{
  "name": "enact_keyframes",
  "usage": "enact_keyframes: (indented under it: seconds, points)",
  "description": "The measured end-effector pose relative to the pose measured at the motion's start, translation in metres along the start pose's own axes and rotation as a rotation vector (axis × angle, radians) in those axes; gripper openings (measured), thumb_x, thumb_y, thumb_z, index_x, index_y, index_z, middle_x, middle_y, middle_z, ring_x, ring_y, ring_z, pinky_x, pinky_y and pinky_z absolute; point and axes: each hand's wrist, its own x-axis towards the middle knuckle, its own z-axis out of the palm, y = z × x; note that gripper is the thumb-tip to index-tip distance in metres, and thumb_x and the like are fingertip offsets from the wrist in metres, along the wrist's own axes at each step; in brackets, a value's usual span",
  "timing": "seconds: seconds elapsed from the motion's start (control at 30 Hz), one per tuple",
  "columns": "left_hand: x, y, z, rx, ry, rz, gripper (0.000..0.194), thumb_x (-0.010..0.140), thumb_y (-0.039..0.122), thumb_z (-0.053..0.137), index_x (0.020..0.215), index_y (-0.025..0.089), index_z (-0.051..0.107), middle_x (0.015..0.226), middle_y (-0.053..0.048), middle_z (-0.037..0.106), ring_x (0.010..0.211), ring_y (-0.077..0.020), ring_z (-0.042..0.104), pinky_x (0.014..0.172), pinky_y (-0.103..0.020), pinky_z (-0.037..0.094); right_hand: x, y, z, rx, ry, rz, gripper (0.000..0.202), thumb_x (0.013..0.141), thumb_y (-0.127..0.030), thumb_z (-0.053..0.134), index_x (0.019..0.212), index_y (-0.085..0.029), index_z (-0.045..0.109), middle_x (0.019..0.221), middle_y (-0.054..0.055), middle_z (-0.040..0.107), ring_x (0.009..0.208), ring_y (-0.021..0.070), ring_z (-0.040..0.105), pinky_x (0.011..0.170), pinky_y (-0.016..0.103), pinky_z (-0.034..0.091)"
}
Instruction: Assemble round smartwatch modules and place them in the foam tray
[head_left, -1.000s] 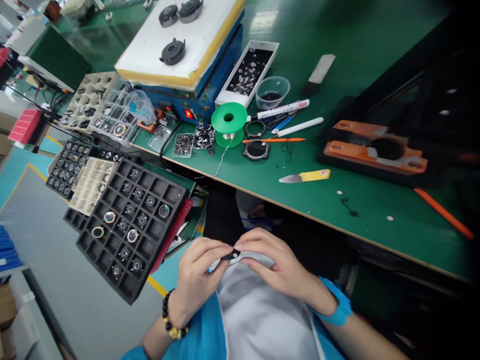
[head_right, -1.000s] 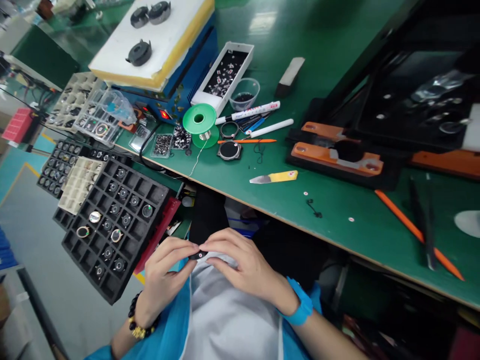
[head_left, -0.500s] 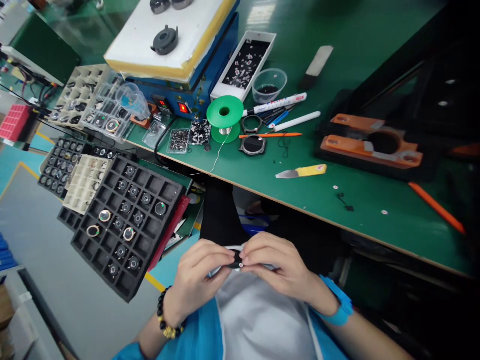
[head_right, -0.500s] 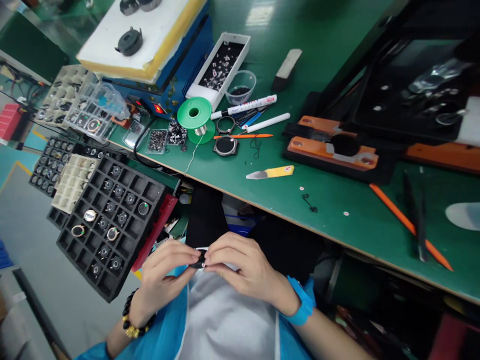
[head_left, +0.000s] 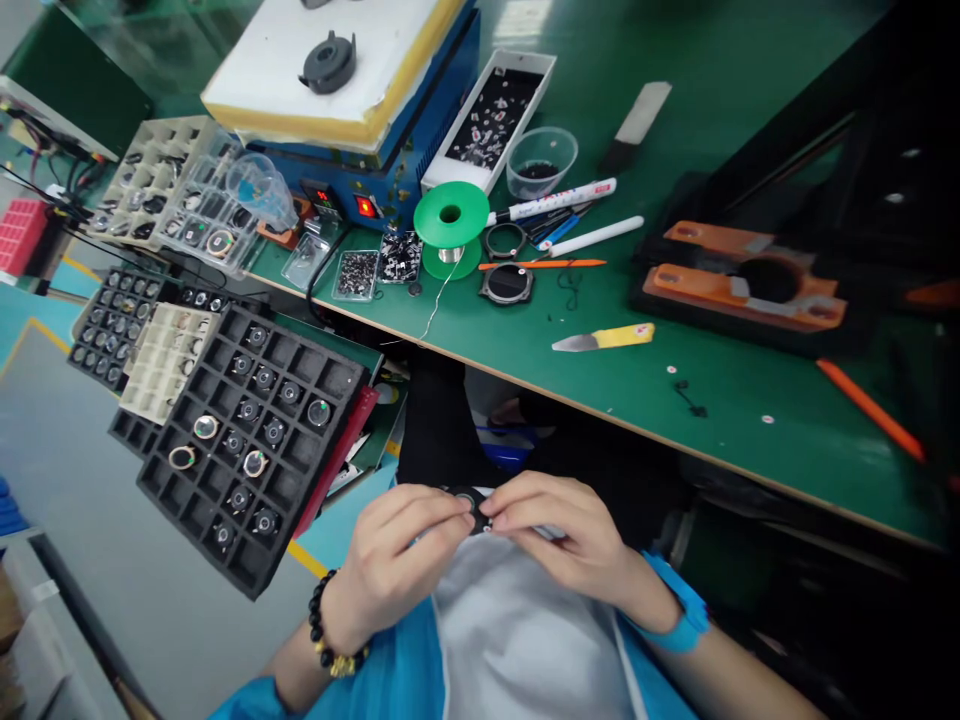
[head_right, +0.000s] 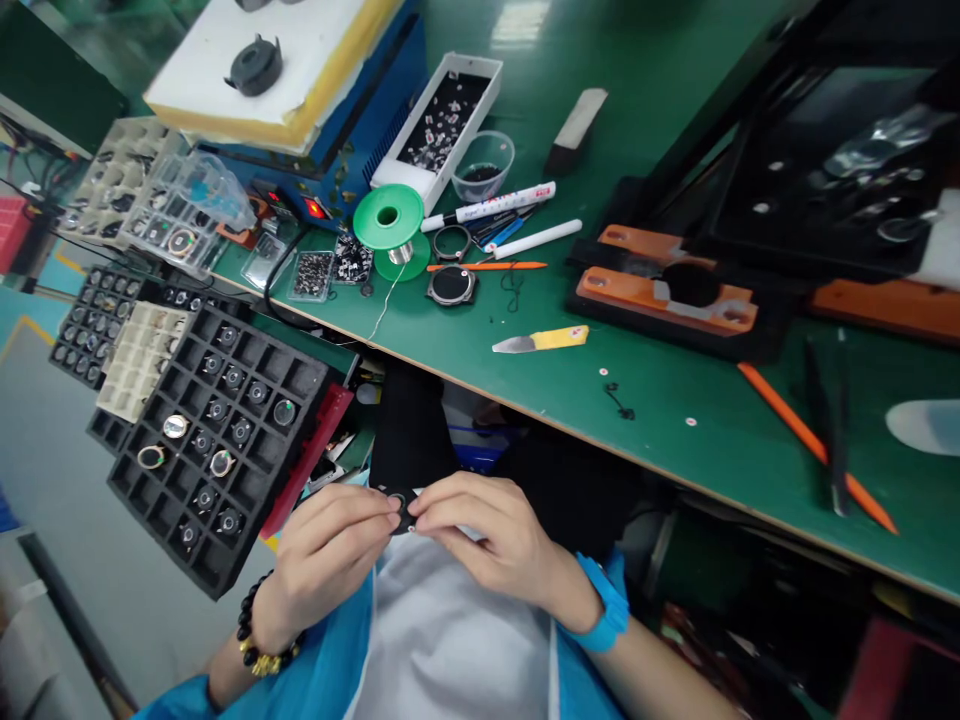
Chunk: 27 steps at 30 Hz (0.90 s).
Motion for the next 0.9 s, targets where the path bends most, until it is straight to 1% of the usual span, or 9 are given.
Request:
enact_keyframes:
  seconds: [0.13,0.3,0.43,0.5,0.6,0.73,0.8,0.87,0.9]
  points:
    - [0.000,0.000,-0.002,0.004,-0.007,0.002,0.023,0.091,0.002,0.069,0.110,0.016,0.069,0.102,-0.007,0.080,0.095,-0.0170,0.074,0.088,-0.032,0.065,0.000,0.000,0.000,-0.020,-0.004,-0.002,0.016,0.099,-0.013,0.063,0.109,-0.024,0.071,0.100,0.006,0.077,0.090,0.0162,0.076,0.075,0.024,0.062]
    - [0.001,-0.001,-0.004,-0.013,-0.003,0.014,0.022,0.090,0.002,0.069,0.108,0.015,0.070,0.100,-0.007,0.080,0.094,-0.0173,0.074,0.087,-0.031,0.065,0.002,-0.001,0.001,-0.047,-0.012,-0.016,0.015,0.100,-0.013,0.062,0.106,-0.023,0.069,0.098,0.005,0.077,0.089,0.0153,0.076,0.073,0.023,0.061]
    - [0.001,-0.002,-0.001,-0.039,0.015,0.006,0.023,0.089,0.002,0.070,0.108,0.015,0.070,0.099,-0.007,0.080,0.093,-0.0177,0.075,0.086,-0.031,0.064,-0.001,0.001,0.004,-0.055,0.006,-0.016,0.018,0.099,-0.010,0.060,0.106,-0.024,0.068,0.097,0.005,0.077,0.087,0.0156,0.076,0.071,0.023,0.061]
    - [0.002,-0.003,0.004,-0.096,0.068,-0.046,0.023,0.087,0.001,0.073,0.104,0.016,0.070,0.098,-0.007,0.079,0.091,-0.0172,0.074,0.084,-0.030,0.063,-0.003,0.002,0.007,-0.024,0.045,0.009,0.017,0.098,-0.009,0.061,0.105,-0.024,0.066,0.098,0.004,0.077,0.089,0.0152,0.076,0.073,0.023,0.061]
    - [0.005,-0.004,0.012,-0.216,0.159,-0.201,0.022,0.085,0.003,0.077,0.099,0.019,0.070,0.095,-0.004,0.079,0.087,-0.0155,0.074,0.079,-0.028,0.060,-0.005,0.004,0.010,0.057,0.138,0.094,0.013,0.098,-0.012,0.066,0.103,-0.023,0.063,0.099,0.004,0.075,0.091,0.0143,0.074,0.079,0.023,0.061]
    - [0.013,-0.003,0.023,-0.304,0.219,-0.393,0.020,0.084,0.007,0.077,0.097,0.021,0.071,0.092,-0.002,0.077,0.086,-0.0150,0.073,0.076,-0.026,0.059,-0.001,0.005,0.011,0.139,0.214,0.213,0.021,0.099,-0.025,0.072,0.119,-0.025,0.065,0.107,0.006,0.071,0.098,0.0154,0.071,0.086,0.026,0.061]
    - [0.019,-0.002,0.027,-0.324,0.229,-0.411,0.020,0.084,0.007,0.077,0.097,0.022,0.070,0.092,-0.002,0.076,0.086,-0.0154,0.073,0.076,-0.027,0.060,0.003,0.004,0.009,0.171,0.217,0.245,0.018,0.100,-0.029,0.071,0.118,-0.025,0.069,0.108,0.006,0.069,0.098,0.0152,0.069,0.086,0.026,0.059]
    - [0.029,0.000,0.030,-0.320,0.227,-0.373,0.020,0.085,0.007,0.076,0.097,0.022,0.069,0.093,-0.002,0.075,0.087,-0.0163,0.072,0.076,-0.028,0.061,0.008,0.004,0.006,0.253,0.240,0.286,0.013,0.101,-0.033,0.069,0.111,-0.024,0.071,0.105,0.006,0.068,0.097,0.0145,0.068,0.084,0.025,0.058]
    - [0.034,0.002,0.031,-0.308,0.228,-0.338,0.021,0.086,0.006,0.074,0.098,0.022,0.069,0.093,-0.002,0.075,0.088,-0.0166,0.072,0.076,-0.028,0.061,0.010,0.004,0.004,0.320,0.261,0.313,0.015,0.101,-0.036,0.069,0.109,-0.023,0.072,0.104,0.005,0.067,0.096,0.0143,0.068,0.083,0.025,0.058]
